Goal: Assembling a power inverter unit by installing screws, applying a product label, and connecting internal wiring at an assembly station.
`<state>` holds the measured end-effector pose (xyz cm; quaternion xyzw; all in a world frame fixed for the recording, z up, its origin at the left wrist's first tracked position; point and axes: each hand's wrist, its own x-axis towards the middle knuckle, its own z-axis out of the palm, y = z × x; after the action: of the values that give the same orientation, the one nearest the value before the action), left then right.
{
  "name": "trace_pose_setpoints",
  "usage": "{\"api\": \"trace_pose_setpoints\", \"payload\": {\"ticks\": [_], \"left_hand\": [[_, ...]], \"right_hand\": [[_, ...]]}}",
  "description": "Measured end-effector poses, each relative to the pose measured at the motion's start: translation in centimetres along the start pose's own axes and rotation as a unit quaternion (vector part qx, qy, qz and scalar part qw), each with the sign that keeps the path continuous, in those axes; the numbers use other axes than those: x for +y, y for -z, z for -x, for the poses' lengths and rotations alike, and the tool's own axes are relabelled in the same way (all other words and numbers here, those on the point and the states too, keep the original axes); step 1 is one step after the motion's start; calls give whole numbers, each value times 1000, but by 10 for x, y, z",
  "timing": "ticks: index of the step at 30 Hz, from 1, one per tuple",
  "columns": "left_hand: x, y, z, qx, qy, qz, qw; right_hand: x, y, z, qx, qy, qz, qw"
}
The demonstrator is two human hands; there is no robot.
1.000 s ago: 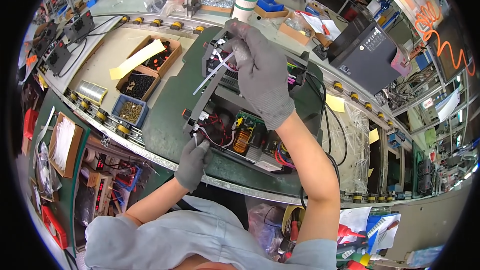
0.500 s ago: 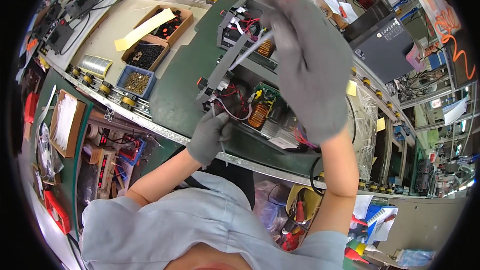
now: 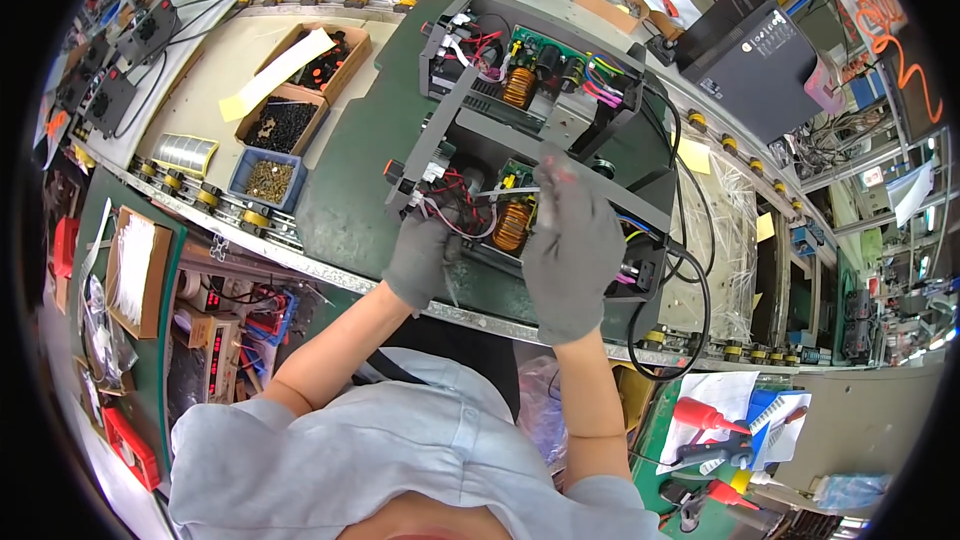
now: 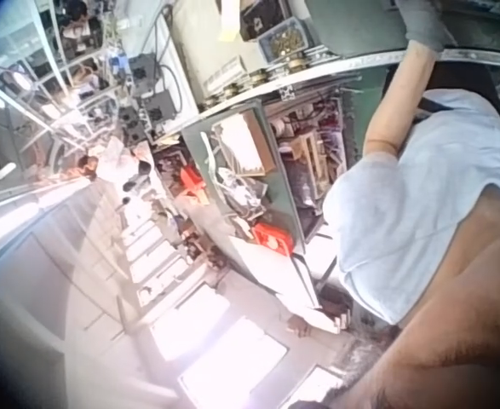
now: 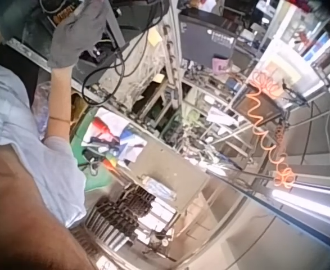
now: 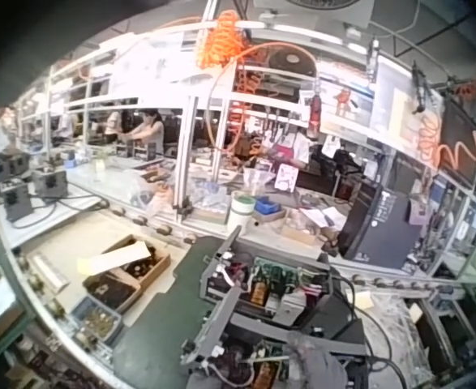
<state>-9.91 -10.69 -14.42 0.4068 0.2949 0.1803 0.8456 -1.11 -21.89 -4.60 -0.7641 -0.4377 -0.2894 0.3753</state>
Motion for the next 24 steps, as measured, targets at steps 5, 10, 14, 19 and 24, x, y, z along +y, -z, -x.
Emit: {"api": "trace_pose_setpoints", "payload": {"ticks": [5, 10, 14, 19, 24], "left_hand": [[2, 7, -8, -42, -2, -34, 999], [3, 6, -7, -41, 11, -95, 995], [6, 4, -7, -52, -5, -114, 992], [7, -1, 0, -30, -48, -131, 990], [12, 3, 25, 78, -34, -82, 993]], "right_hand": [[-2, -9, 3, -59, -63, -34, 996], [-8, -3, -6, -17, -163, -133, 977], [-3, -7, -5, -26, -128, -117, 985], [1, -8, 0, -70, -126, -119, 982], [-6, -10, 6, -117, -24, -94, 988]]}}
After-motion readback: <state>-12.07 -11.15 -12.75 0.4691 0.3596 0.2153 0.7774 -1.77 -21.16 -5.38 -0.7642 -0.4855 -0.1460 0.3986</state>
